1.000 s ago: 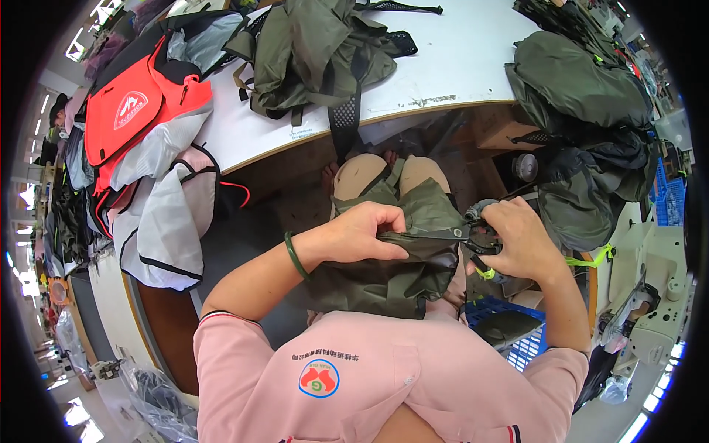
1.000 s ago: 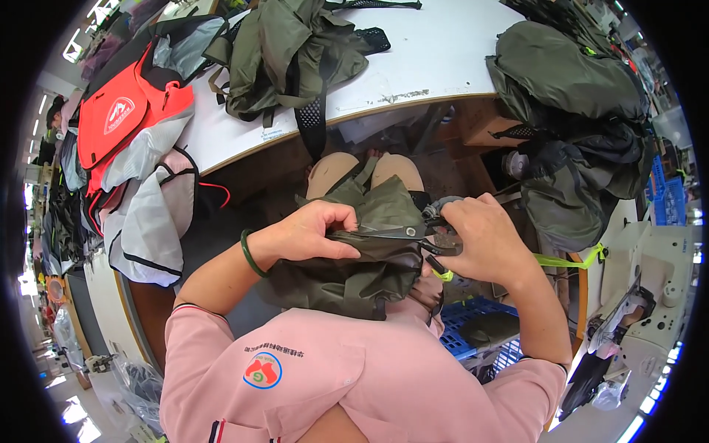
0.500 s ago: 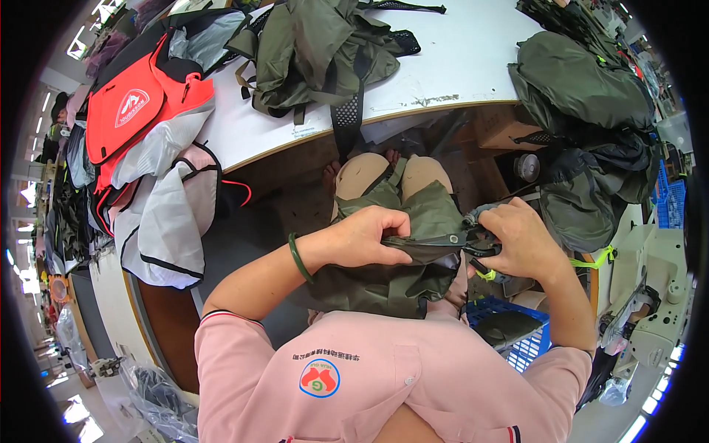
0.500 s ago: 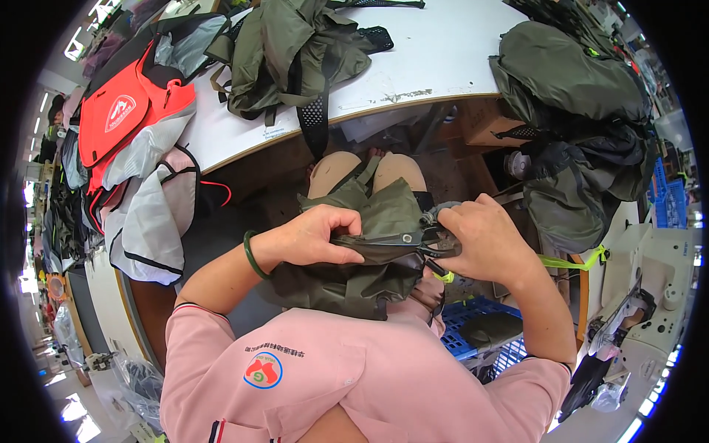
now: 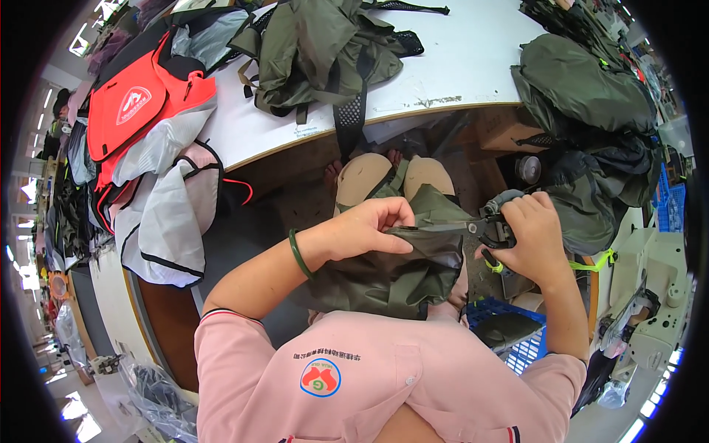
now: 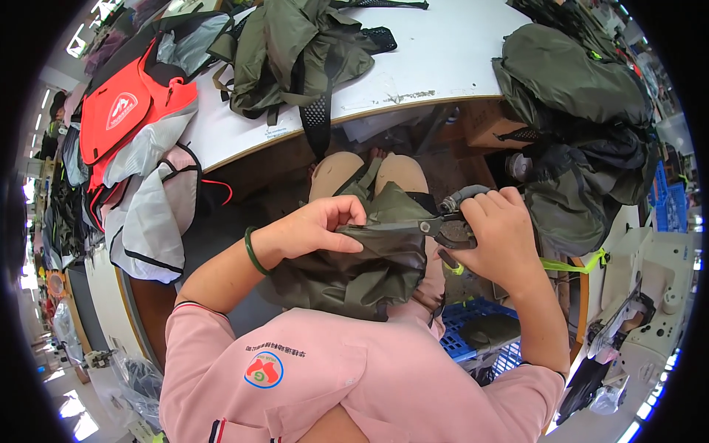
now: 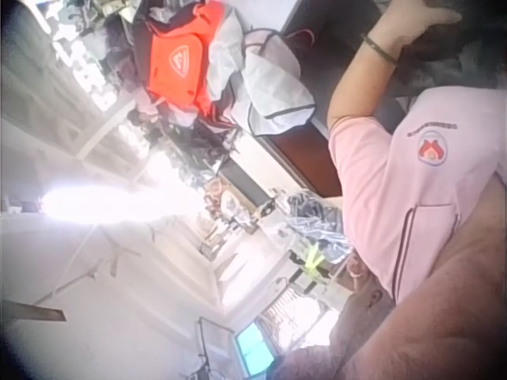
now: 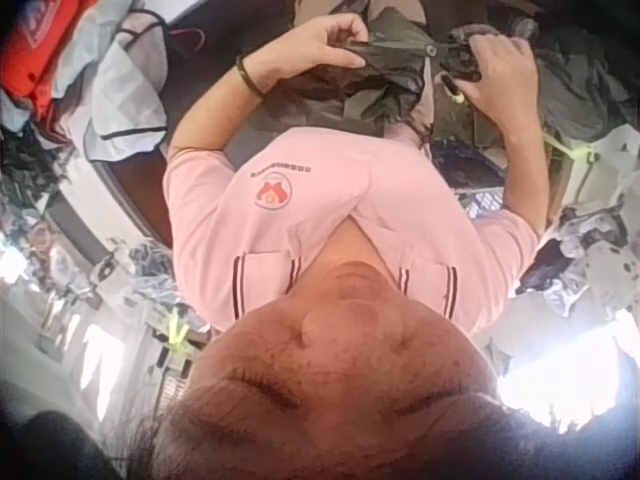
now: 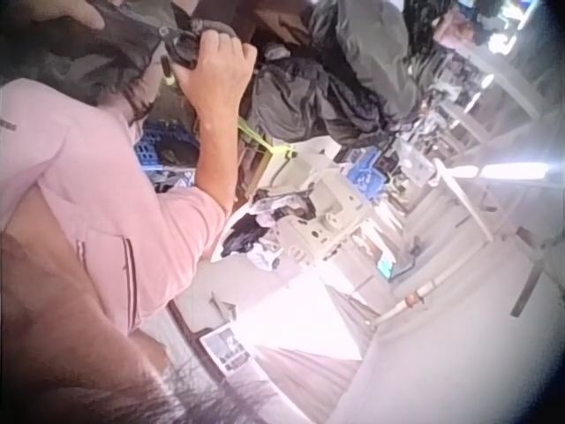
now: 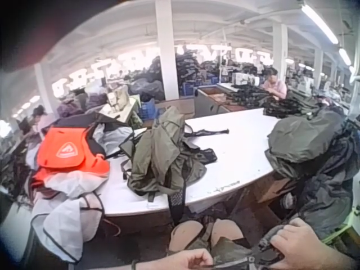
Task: Trimming excess fabric and threads from green bag components using scissors.
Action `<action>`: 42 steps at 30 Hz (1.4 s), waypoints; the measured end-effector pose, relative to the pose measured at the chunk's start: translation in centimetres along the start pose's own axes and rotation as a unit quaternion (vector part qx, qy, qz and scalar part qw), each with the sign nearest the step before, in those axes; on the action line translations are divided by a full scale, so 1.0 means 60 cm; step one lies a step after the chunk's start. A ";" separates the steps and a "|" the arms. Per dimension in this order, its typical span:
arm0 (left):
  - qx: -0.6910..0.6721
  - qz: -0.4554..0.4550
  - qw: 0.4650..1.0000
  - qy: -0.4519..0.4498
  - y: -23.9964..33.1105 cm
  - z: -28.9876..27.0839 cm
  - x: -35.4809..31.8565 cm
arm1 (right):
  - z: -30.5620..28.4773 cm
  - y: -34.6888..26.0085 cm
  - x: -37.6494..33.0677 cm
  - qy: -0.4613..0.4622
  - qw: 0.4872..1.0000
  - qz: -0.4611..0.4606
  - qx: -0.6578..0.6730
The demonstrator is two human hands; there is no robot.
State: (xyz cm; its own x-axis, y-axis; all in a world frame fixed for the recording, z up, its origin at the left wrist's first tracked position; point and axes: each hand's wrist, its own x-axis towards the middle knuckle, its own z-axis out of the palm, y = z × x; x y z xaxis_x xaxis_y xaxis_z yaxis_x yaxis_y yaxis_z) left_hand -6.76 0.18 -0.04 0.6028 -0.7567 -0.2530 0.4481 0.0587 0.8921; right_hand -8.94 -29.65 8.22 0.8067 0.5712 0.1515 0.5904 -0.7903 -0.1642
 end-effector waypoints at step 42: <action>0.529 0.464 0.685 0.188 -0.017 0.015 -0.024 | 0.071 -0.053 0.010 -0.057 0.929 0.047 0.361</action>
State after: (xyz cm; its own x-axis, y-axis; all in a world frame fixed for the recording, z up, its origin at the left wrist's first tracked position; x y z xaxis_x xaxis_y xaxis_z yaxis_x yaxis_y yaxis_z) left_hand -8.68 0.59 -0.25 0.5208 -0.4811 0.7052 -0.8528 -0.2548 0.4560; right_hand -10.22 -25.88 4.65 0.8285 0.5600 0.0054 0.3472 -0.5059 -0.7896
